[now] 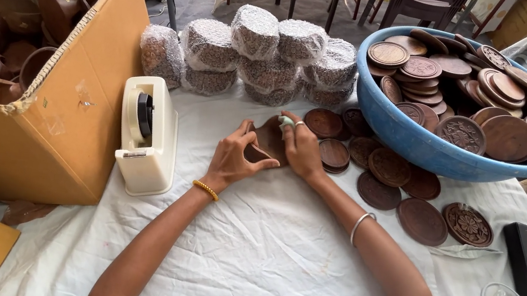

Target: The person sits at a table and uses a small green pad to rub the interior and exterior surfaces of a brown wooden bowl. The person rotates the bowl and continues rubbing until the end of the clip.

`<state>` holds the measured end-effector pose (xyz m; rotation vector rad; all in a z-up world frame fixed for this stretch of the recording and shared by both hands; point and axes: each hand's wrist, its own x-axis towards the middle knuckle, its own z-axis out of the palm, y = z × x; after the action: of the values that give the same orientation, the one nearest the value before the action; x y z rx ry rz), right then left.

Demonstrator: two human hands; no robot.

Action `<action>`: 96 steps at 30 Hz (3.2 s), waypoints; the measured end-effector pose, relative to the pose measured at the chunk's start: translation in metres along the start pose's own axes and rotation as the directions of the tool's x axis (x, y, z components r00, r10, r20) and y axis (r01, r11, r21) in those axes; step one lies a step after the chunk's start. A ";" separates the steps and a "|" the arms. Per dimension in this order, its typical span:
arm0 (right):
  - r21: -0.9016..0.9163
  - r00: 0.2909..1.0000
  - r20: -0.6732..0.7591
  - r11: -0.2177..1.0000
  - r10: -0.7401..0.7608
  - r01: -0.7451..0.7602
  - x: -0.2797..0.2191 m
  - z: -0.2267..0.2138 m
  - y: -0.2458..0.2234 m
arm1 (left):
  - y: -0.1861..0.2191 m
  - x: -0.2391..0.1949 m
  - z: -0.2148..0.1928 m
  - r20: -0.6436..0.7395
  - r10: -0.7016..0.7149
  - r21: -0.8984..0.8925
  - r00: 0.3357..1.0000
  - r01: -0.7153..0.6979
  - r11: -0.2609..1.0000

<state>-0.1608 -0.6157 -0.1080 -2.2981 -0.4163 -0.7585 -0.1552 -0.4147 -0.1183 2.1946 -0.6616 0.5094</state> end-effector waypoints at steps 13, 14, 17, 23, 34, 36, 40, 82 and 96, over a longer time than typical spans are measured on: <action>-0.326 0.975 0.060 0.919 -0.214 0.222 -0.012 0.015 -0.010 | 0.002 0.003 0.008 -0.090 -0.101 0.000 0.991 0.101 0.995; -0.318 0.978 0.062 0.925 -0.199 0.208 -0.012 0.014 -0.014 | 0.002 0.004 0.008 -0.123 -0.085 0.005 0.989 0.087 0.996; -0.210 0.994 0.107 0.977 -0.002 0.024 -0.008 0.004 -0.026 | 0.005 0.003 0.003 -0.072 -0.119 0.023 0.990 0.121 0.992; 0.039 0.996 0.082 0.999 0.020 -0.024 0.007 0.003 0.018 | -0.013 0.000 0.007 -0.032 0.061 -0.084 0.998 -0.064 0.994; -0.100 0.881 0.418 0.976 0.219 -0.195 0.026 -0.020 0.026 | 0.002 -0.003 0.002 0.121 0.180 -0.101 0.976 -0.168 0.981; -0.191 0.913 0.366 0.975 0.178 -0.113 0.019 -0.012 0.026 | 0.004 -0.003 0.004 0.120 0.139 -0.088 0.983 -0.129 0.988; -0.466 0.915 0.329 0.883 0.234 -0.058 0.012 -0.012 -0.011 | 0.007 -0.001 0.002 0.031 0.099 0.031 0.995 -0.100 0.995; -0.549 0.856 0.516 0.784 0.044 0.291 0.022 -0.015 0.008 | 0.009 0.001 0.007 0.032 0.073 -0.050 0.997 -0.071 0.996; -0.154 0.924 0.377 0.979 -0.064 0.131 0.021 -0.025 -0.023 | -0.011 0.001 0.017 0.179 0.037 -0.160 0.983 -0.008 0.987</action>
<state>-0.1657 -0.6147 -0.0687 -2.6129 -0.6619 -0.4147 -0.1450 -0.4217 -0.1341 2.0999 -0.7972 0.2588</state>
